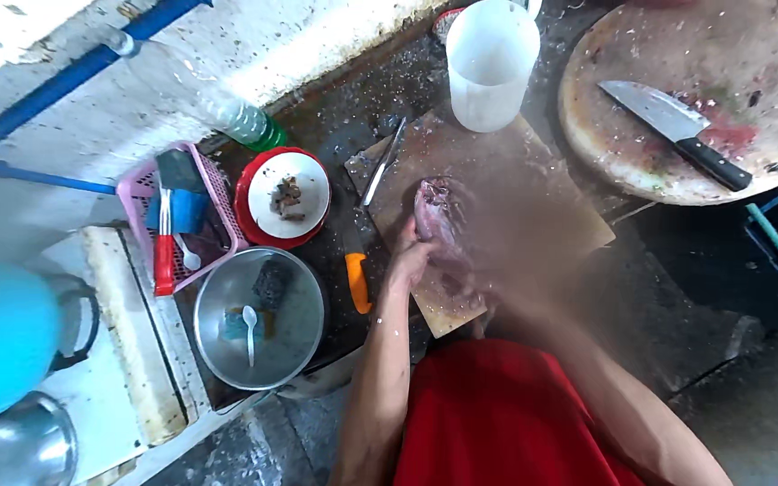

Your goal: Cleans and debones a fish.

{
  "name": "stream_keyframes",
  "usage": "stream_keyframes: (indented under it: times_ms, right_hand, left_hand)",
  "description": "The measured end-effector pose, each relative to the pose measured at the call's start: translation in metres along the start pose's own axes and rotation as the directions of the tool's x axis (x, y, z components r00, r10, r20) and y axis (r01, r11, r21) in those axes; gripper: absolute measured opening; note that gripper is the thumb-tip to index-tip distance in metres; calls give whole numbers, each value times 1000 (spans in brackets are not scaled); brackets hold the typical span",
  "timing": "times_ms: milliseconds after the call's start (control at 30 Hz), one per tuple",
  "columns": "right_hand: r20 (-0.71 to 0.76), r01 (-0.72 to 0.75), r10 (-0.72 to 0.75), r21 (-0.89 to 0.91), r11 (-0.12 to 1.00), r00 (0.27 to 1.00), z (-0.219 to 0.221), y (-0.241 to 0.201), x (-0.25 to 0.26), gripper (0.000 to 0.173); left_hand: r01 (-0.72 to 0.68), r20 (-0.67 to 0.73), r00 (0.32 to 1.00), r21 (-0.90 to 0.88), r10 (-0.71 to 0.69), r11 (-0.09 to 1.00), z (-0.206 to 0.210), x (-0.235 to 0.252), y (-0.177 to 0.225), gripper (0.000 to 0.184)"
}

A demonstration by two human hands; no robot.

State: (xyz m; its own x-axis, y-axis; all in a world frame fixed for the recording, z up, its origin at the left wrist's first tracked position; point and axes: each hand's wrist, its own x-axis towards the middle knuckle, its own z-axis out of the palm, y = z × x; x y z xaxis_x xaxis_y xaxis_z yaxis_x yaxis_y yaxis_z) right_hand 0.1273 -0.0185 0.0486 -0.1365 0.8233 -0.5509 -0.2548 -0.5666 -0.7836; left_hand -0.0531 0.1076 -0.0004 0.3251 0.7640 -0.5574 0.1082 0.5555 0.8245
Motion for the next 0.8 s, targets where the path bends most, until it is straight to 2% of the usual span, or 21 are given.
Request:
stream_keyframes:
  times_ms: [33,100,200,267,300,400,433,500,567,633,700,800]
  right_hand:
    - [71,-34,32,36,999,997,2,10,1,39]
    - [107,-24,16,74,997,994,6,19,9,36]
    - [28,153,-152,-76,985,988,14,14,8,34]
    - [43,230,-228,-71,970,973,17,4,-2,38]
    - [47,203,-201,-29,979,978,18,0,-4,37]
    - [111,-1,-17,162,987,994,12,7,9,37]
    - [113,-14,-8,187,982,994,11,13,17,37]
    - [71,76,-86,139,987,994,11,18,25,32]
    - [38,219,-219,-7,976,975,12,13,20,34]
    - [17,280,-280,-101,955,960,15,3,6,34]
    - [30,226,-225,-41,973,974,14,-3,2,33]
    - [78,62,-71,115,991,994,10,5,18,31]
  left_hand:
    - [-8,-6,1000,-2,8,1000,1,-1,-1,73]
    - [-17,-18,1000,14,17,1000,2,-1,-2,70]
    - [-21,-48,999,89,25,996,2,-2,-4,70]
    - [-28,-72,997,137,38,990,3,-2,-4,68]
    - [-34,-69,997,132,44,991,3,-1,-4,68]
    - [-85,-29,996,113,88,990,2,1,-7,67]
    - [-104,-18,994,120,107,987,2,2,-8,67]
    - [-138,-12,990,162,142,977,1,2,-8,67]
    - [-143,-14,989,207,149,968,1,3,-7,66]
    - [-119,-34,991,193,128,974,1,0,-7,66]
    - [-98,-55,993,159,108,982,2,-1,-7,65]
    - [-89,-52,994,124,96,988,2,-1,-9,65]
